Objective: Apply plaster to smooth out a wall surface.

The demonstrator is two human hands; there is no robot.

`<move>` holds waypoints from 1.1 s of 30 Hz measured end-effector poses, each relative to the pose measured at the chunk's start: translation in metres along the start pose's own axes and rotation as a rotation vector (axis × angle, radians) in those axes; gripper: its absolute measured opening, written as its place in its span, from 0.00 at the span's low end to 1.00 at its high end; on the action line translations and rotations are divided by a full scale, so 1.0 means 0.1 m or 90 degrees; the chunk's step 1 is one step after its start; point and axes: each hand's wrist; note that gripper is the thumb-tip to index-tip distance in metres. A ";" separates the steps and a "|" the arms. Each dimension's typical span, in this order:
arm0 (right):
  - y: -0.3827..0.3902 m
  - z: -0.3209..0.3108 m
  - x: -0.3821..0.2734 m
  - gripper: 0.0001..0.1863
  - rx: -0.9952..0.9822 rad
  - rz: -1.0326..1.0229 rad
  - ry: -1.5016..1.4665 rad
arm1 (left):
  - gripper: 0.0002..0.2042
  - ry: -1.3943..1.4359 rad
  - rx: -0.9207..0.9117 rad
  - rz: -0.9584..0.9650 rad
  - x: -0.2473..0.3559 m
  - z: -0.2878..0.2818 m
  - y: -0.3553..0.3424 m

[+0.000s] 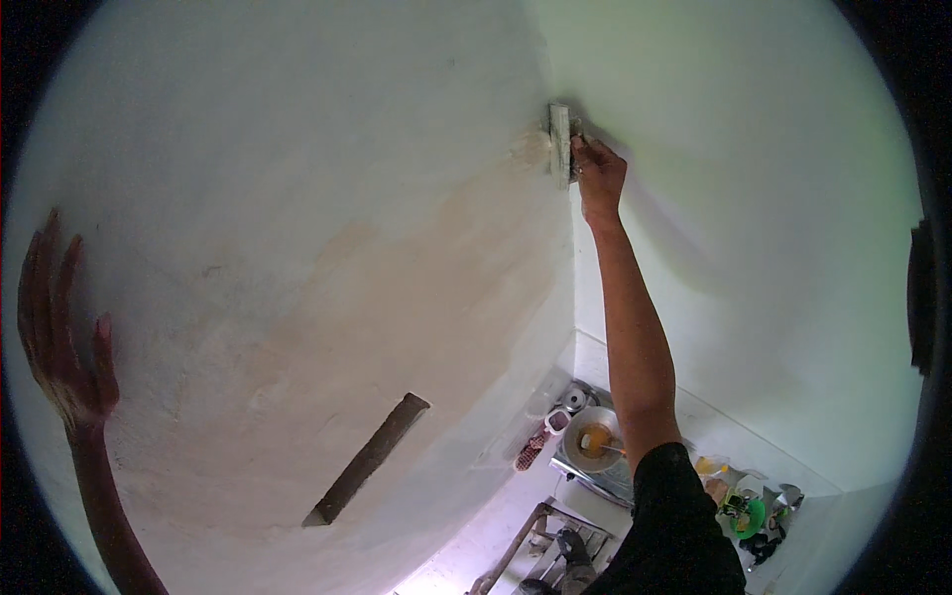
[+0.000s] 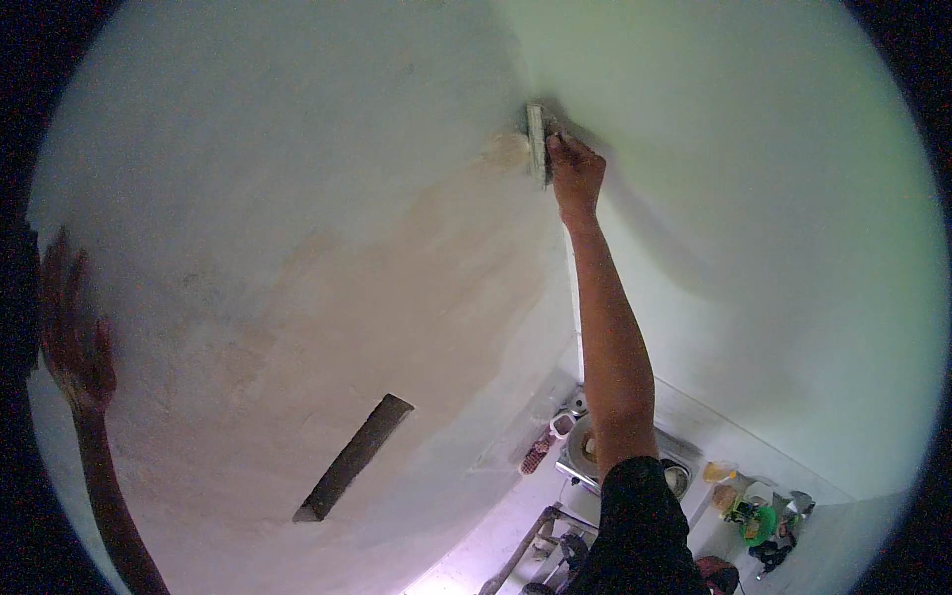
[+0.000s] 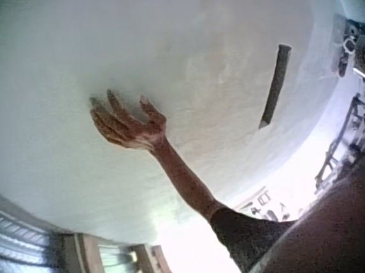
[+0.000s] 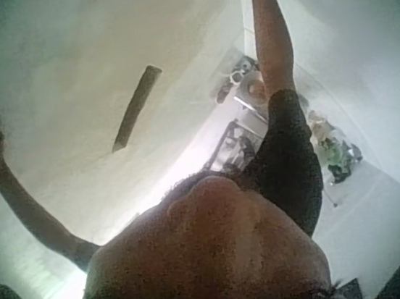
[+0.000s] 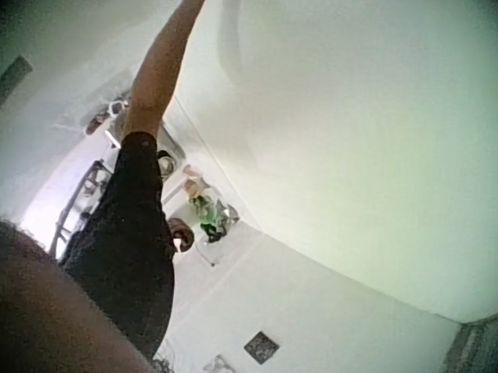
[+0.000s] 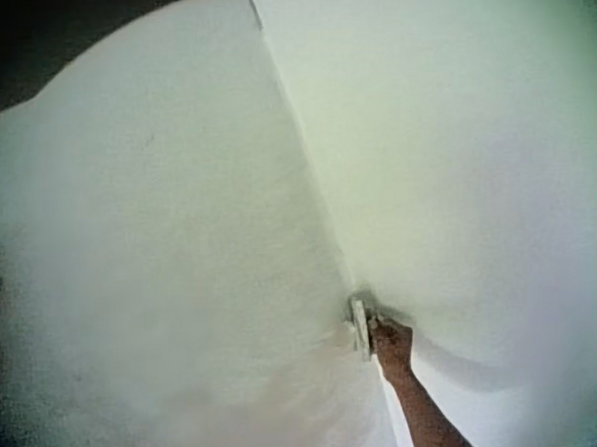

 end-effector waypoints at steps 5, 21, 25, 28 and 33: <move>0.07 0.04 -0.10 0.18 -0.010 0.028 0.036 | 0.27 -0.021 -0.010 0.009 -0.02 0.01 0.00; 0.62 0.53 -0.83 0.16 0.026 0.015 0.081 | 0.31 -0.006 0.010 0.003 -0.07 -0.12 -0.24; 0.78 0.71 -0.93 0.21 0.035 -0.055 0.105 | 0.34 0.069 0.011 -0.033 -0.14 -0.12 -0.24; 0.98 0.89 -1.09 0.19 0.032 -0.052 0.114 | 0.29 -0.003 0.030 0.010 -0.20 -0.14 -0.27; 1.39 1.29 -1.17 0.10 0.056 -0.254 0.226 | 0.28 -0.013 0.031 0.014 -0.16 -0.12 -0.20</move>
Point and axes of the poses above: each hand's wrist, its own y-axis away from the middle knuckle, its own z-axis out of the palm, x = y × z, and after that the axes turned 2 degrees about -y, right-handed
